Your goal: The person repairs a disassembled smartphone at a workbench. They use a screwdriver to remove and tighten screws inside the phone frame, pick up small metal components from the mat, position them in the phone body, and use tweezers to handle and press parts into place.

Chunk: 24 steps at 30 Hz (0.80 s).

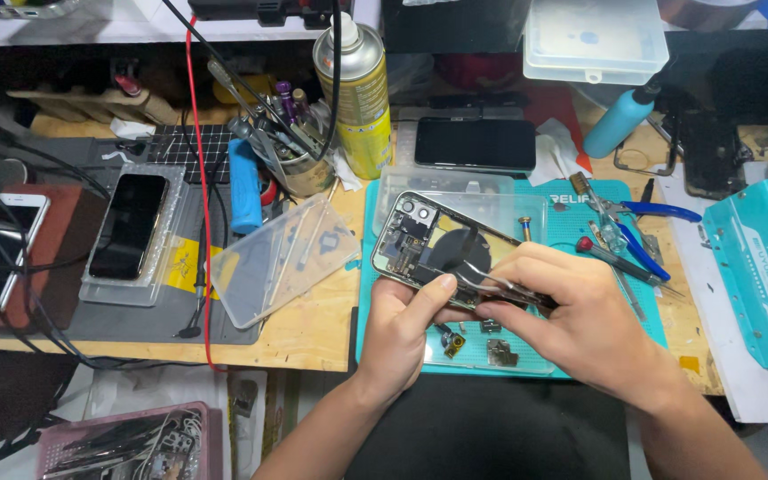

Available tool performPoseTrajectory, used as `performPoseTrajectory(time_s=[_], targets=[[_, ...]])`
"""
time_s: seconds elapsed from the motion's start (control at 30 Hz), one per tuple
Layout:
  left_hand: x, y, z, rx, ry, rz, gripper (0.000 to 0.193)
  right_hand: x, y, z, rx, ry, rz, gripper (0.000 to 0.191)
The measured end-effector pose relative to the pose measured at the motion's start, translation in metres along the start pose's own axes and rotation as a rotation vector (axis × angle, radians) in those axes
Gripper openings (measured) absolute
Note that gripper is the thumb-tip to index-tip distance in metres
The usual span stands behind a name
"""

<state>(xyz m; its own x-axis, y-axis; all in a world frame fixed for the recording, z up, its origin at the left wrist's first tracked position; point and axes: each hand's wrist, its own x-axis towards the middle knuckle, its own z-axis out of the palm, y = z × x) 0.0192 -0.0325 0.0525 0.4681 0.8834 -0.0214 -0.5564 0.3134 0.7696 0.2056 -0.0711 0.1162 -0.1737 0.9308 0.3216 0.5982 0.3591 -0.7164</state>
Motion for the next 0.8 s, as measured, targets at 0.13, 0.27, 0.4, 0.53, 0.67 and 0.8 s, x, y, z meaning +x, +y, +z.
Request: performPoseTrajectory(time_s=[0.13, 0.27, 0.4, 0.53, 0.67, 0.8], targets=[[0.000, -0.006, 0.002, 0.030, 0.070, 0.042, 0.021, -0.001, -0.001, -0.003, 0.064, -0.074, 0.011, 0.025], [0.004, -0.009, 0.004, -0.042, 0.138, -0.017, 0.017, -0.003, 0.000, -0.004, 0.033, -0.083, -0.012, 0.020], [0.007, -0.013, 0.006, -0.098, 0.207, -0.076, 0.019, -0.008, 0.002, 0.006, 0.012, 0.006, 0.022, 0.017], [0.007, -0.015, 0.006, -0.130, 0.195, -0.102, 0.018, -0.015, 0.000, 0.017, -0.024, 0.128, -0.013, 0.015], [0.007, -0.019, 0.005, -0.116, 0.203, -0.110, 0.015, -0.019, -0.001, 0.026, -0.115, 0.217, 0.022, 0.013], [0.009, -0.024, 0.005, -0.103, 0.247, -0.123, 0.013, -0.021, -0.002, 0.033, -0.197, 0.269, -0.006, 0.015]])
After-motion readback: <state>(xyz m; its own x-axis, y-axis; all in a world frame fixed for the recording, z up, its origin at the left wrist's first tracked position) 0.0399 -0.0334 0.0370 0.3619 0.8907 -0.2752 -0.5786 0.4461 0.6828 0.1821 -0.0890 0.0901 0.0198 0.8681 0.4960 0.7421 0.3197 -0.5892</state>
